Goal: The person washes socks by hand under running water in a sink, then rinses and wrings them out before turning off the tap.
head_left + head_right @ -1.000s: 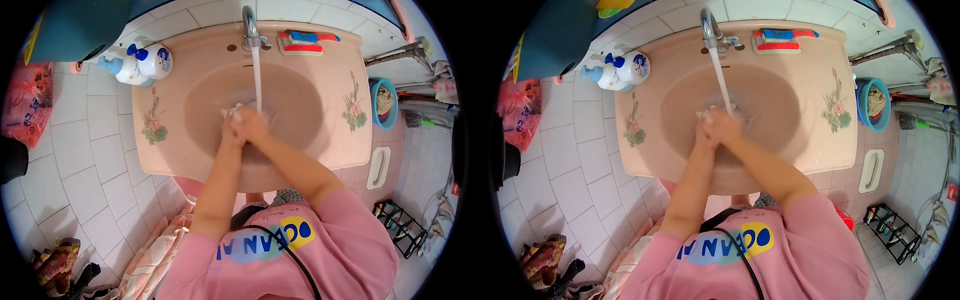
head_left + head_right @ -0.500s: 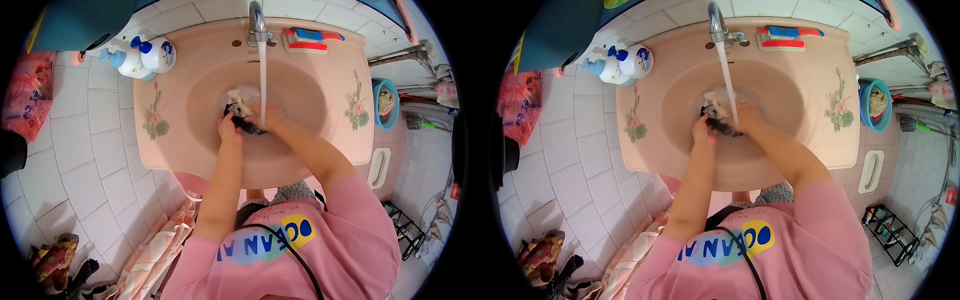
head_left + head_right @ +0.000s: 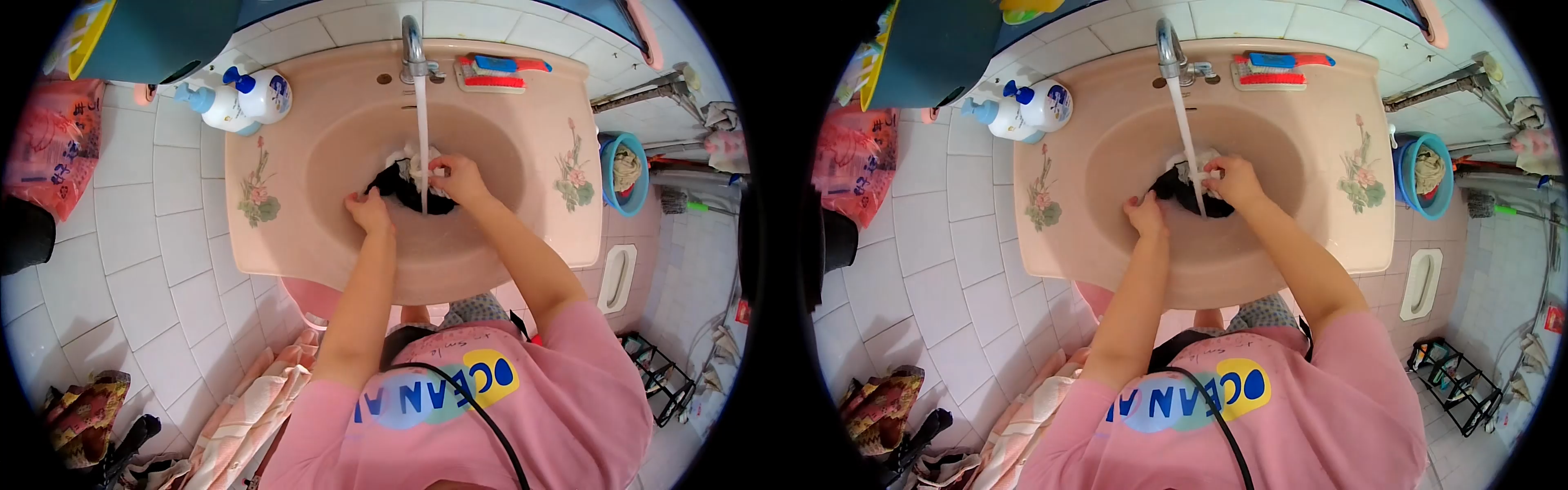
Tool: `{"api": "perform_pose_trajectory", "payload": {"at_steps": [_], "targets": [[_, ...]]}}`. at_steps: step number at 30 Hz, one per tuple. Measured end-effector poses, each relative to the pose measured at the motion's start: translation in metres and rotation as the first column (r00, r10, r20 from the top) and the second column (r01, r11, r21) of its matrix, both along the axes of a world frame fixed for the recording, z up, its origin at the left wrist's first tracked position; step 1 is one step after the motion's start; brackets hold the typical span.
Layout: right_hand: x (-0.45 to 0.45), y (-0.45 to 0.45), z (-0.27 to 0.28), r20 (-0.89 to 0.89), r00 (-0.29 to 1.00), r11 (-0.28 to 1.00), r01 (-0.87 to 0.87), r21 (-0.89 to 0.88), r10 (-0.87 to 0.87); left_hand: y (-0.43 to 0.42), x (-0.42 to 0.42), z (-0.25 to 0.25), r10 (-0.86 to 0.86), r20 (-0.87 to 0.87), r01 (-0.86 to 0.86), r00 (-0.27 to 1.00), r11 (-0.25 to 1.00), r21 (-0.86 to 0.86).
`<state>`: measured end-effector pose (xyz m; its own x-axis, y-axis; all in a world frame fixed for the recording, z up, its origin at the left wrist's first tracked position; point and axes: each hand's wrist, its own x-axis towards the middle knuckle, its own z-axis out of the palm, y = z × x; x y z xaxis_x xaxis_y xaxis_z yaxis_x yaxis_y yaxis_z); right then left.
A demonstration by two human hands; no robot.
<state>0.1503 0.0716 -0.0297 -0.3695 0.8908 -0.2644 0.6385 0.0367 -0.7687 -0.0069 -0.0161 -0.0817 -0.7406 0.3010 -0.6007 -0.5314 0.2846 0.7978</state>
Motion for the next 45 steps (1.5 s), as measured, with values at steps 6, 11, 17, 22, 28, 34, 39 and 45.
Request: {"api": "perform_pose_trajectory", "payload": {"at_steps": [6,11,17,22,28,34,39,45], "targets": [[-0.014,-0.008,0.017,-0.510,0.838,0.968,0.080,-0.239,-0.196,0.016,0.023,0.065,-0.410,0.768,0.480,0.493,0.864,0.153],[-0.036,-0.074,0.073,-0.441,0.894,0.983,-0.145,-0.117,0.079,0.023,0.024,0.056,-0.412,0.789,0.106,0.455,0.905,0.412],[-0.036,-0.025,0.018,-0.032,0.978,0.977,0.210,0.040,-0.208,0.034,0.057,0.060,-0.267,0.811,0.024,0.521,0.954,0.299],[-0.045,-0.067,0.030,0.072,0.987,0.986,0.133,0.102,-0.141,0.001,0.024,-0.037,-0.790,0.038,0.694,0.612,0.559,0.454],[-0.025,-0.002,0.020,0.075,0.988,0.981,0.125,0.151,-0.137,0.045,0.035,0.071,-0.285,0.753,0.004,0.593,0.936,0.352],[0.007,0.000,0.072,0.244,0.925,0.955,-0.263,-0.136,0.289,0.038,0.006,0.072,-0.576,0.370,0.534,0.729,0.817,0.221],[-0.002,-0.022,0.049,-0.191,0.952,0.882,-0.130,0.454,0.238,0.030,0.021,0.078,-0.501,0.633,0.473,0.591,0.850,0.231],[-0.029,-0.075,0.058,-0.329,0.912,0.911,-0.098,0.401,0.243,0.018,0.029,0.060,-0.553,0.483,0.329,0.679,0.817,0.473]]}}
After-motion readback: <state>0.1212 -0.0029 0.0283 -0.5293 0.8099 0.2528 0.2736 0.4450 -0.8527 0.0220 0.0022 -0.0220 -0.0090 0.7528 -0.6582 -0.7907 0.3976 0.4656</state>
